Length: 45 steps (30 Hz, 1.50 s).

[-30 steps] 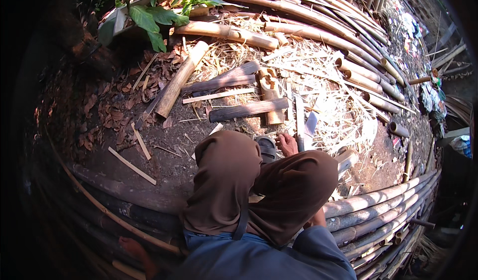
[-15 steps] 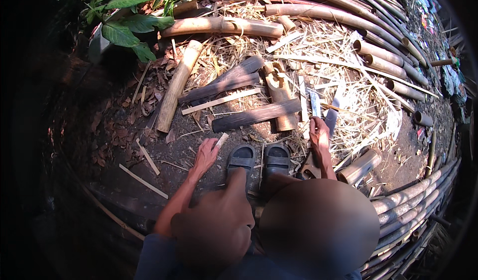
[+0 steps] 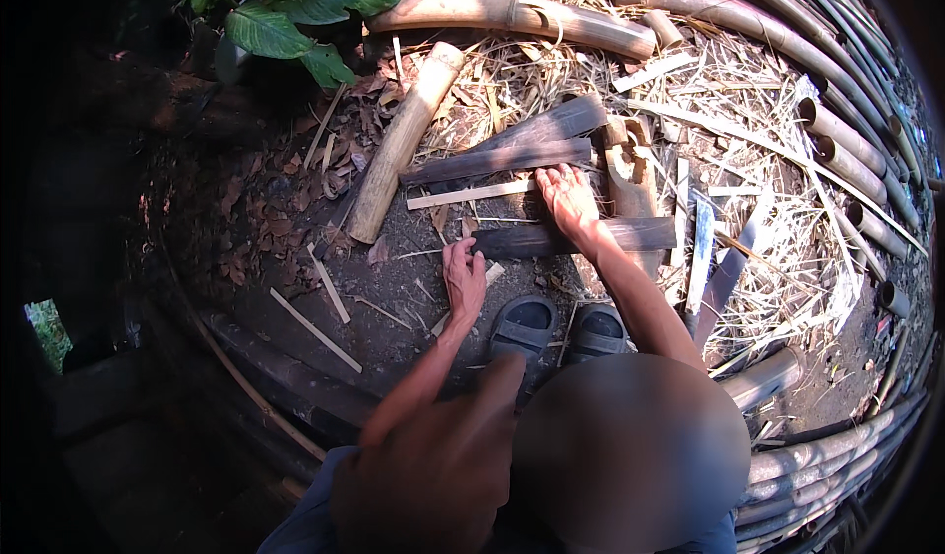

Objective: The person sits on the ground and uses a machete to split bamboo pieces into smaller strips. They repeatedly position bamboo segments on a wooden block, strike them with the machete, and separate the resulting strips by hand.

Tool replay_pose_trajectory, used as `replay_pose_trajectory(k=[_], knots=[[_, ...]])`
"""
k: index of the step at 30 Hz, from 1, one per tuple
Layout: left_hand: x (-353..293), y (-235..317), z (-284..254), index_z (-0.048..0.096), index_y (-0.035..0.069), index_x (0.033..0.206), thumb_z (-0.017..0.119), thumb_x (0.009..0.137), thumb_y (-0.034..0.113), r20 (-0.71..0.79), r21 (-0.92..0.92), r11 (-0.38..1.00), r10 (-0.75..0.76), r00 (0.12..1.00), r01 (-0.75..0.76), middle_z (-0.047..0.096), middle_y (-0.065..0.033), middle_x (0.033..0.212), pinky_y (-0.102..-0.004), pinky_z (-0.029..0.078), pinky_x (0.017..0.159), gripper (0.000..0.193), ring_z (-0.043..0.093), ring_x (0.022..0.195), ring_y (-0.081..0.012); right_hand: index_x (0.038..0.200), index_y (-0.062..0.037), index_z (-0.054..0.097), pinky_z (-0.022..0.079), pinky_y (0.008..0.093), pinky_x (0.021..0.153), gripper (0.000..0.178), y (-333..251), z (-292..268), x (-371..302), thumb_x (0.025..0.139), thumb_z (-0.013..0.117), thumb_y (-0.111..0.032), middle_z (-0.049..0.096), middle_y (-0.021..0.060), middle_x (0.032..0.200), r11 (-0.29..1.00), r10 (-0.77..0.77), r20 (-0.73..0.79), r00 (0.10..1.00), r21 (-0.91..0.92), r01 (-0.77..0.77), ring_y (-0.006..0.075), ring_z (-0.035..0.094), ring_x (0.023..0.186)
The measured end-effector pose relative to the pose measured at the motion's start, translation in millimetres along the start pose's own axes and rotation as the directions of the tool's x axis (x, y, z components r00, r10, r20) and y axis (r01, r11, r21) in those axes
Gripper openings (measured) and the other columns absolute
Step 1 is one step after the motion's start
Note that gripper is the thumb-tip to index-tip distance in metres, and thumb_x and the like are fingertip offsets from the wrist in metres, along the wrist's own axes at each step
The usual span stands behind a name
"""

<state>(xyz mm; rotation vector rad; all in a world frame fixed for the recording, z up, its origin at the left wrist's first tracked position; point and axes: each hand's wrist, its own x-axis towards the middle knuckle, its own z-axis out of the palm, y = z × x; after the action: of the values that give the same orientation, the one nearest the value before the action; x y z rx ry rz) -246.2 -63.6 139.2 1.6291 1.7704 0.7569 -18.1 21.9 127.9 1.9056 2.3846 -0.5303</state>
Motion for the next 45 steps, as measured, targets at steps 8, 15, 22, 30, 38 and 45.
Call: replay_pose_trajectory(k=[8,15,22,30,38,45], knots=[[4,-17,14,0.055,0.0,0.117,0.059,0.087,0.007,0.004,-0.087,0.986,-0.145,0.989,0.144,0.053,-0.0153,0.105,-0.0367,0.05,0.077,0.031,0.059,0.079,-0.0222,0.138,-0.0135,0.048,0.033,0.0457,0.107,0.043,63,-8,-55,0.095,0.044,-0.018,0.051,0.0158,0.134,0.995,-0.068,-0.231,0.971,-0.085,0.049,0.0331,0.048,0.124],[-12,-46,14,0.056,0.001,0.116,0.06,0.088,0.009,-0.159,-0.072,0.987,-0.153,0.975,0.143,0.056,-0.0148,0.1,-0.0374,0.05,0.077,0.03,0.059,0.083,-0.0243,0.128,-0.026,0.06,0.045,0.0439,0.078,0.042,39,-95,-132,0.087,0.067,-0.029,0.054,0.0075,0.083,0.996,0.037,-0.184,0.982,0.085,-0.021,0.026,0.059,0.077],[-8,-37,27,0.056,0.0,0.114,0.063,0.088,0.016,-0.142,-0.215,0.941,-0.294,0.945,0.26,0.058,-0.0139,0.096,-0.0373,0.049,0.076,0.031,0.058,0.084,-0.0235,0.131,-0.0331,0.057,0.039,0.0433,0.09,0.041,21,-73,-132,0.09,0.059,-0.038,0.057,0.0117,0.098,0.994,0.103,0.006,0.995,0.022,-0.103,0.0289,0.057,0.099],[5,-45,34,0.059,-0.001,0.1,0.07,0.086,0.023,-0.206,-0.257,0.933,-0.307,0.929,0.252,0.058,-0.0122,0.09,-0.036,0.049,0.07,0.03,0.058,0.077,-0.0228,0.124,-0.0309,0.06,0.038,0.0454,0.097,0.034,15,-66,-125,0.092,0.055,-0.04,0.056,0.013,0.104,0.994,0.113,0.0,0.994,0.002,-0.113,0.0309,0.056,0.107],[5,-48,23,0.056,0.001,0.094,0.069,0.087,0.024,-0.234,-0.179,0.95,-0.295,0.926,0.257,0.057,-0.0117,0.09,-0.0369,0.047,0.074,0.028,0.057,0.081,-0.0239,0.127,-0.0088,0.056,0.04,0.0433,0.095,0.034,73,-69,-142,0.096,0.05,-0.022,0.058,0.0129,0.108,0.997,-0.074,-0.247,0.966,-0.034,0.067,0.0318,0.055,0.103],[7,-37,45,0.055,0.001,0.095,0.068,0.089,0.024,-0.209,-0.149,0.959,-0.267,0.941,0.239,0.056,-0.0119,0.09,-0.0379,0.046,0.074,0.027,0.055,0.08,-0.0244,0.112,0.0015,0.057,0.037,0.0441,0.095,0.033,158,-51,-235,0.101,0.033,-0.018,0.058,0.0216,0.114,0.843,0.476,-0.242,0.845,0.398,-0.361,0.0333,0.056,0.105]])
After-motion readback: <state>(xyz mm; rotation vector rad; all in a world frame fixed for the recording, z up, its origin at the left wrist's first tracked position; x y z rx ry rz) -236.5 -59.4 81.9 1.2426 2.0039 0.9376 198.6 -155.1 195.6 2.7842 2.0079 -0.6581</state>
